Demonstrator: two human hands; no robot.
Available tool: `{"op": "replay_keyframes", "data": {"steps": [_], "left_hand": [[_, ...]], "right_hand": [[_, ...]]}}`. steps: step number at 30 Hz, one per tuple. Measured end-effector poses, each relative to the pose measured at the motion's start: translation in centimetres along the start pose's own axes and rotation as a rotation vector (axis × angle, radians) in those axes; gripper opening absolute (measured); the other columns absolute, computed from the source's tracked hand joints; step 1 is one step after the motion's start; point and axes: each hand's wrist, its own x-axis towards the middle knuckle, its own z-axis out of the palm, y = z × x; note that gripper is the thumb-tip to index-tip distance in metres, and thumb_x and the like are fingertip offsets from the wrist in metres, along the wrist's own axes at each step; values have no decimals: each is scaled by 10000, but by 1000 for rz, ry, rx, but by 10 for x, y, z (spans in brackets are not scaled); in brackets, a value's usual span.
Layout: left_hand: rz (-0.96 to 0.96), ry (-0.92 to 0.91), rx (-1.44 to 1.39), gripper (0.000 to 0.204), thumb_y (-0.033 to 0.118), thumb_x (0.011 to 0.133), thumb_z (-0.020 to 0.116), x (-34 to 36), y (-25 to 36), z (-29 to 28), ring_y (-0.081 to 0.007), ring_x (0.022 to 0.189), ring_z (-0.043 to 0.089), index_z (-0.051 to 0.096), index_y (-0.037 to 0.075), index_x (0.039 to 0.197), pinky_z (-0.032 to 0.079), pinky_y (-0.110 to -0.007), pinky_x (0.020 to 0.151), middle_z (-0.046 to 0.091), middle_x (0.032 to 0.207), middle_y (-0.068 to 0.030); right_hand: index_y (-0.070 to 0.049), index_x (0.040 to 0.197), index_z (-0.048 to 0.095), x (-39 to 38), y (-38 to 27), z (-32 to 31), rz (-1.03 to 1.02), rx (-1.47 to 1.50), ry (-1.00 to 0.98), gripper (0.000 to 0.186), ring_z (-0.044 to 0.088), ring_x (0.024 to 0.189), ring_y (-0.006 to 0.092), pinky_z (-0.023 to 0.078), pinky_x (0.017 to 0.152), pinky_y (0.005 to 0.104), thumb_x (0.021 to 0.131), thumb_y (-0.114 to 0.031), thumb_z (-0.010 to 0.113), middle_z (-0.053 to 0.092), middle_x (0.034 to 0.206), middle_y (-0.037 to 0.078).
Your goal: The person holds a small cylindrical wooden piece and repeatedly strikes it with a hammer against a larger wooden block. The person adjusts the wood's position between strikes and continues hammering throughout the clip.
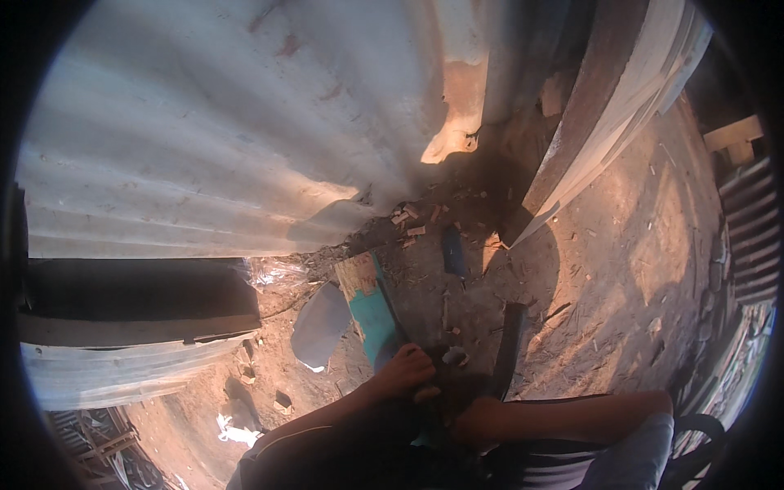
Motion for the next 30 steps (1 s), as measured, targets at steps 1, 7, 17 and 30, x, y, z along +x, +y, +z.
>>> {"op": "replay_keyframes", "data": {"steps": [1, 7, 17, 30], "left_hand": [[2, -2, 10, 337, 391, 825, 651, -2, -1, 2, -260, 923, 527, 553, 72, 865, 350, -422, 956, 512, 858, -88], [-5, -18, -1, 261, 281, 799, 618, -3, -1, 2, -248, 968, 519, 555, 70, 937, 350, -414, 972, 513, 902, -81], [-46, -88, 63, 302, 345, 825, 609, 4, 3, -1, -249, 961, 506, 552, 68, 934, 342, -401, 989, 519, 913, -83], [1, -108, 199, 250, 298, 811, 569, -7, -17, 16, -226, 978, 505, 557, 85, 942, 333, -391, 992, 515, 911, -65]], "right_hand": [[-111, 899, 664, 3, 2, 3, -26, -26, -38, 172, 686, 803, 326, 544, 684, 450, 763, -215, 647, 682, 840, 138], [-75, 836, 667, 10, 14, 15, 23, 31, 198, 197, 684, 753, 343, 550, 620, 442, 785, -263, 641, 680, 790, 138], [-124, 867, 657, 16, 10, 20, 40, 14, 89, 158, 680, 749, 322, 548, 638, 438, 762, -241, 654, 671, 796, 111], [-79, 903, 663, 13, 10, 11, -36, 34, 27, 238, 679, 813, 349, 546, 649, 454, 751, -260, 695, 674, 798, 141]]}}
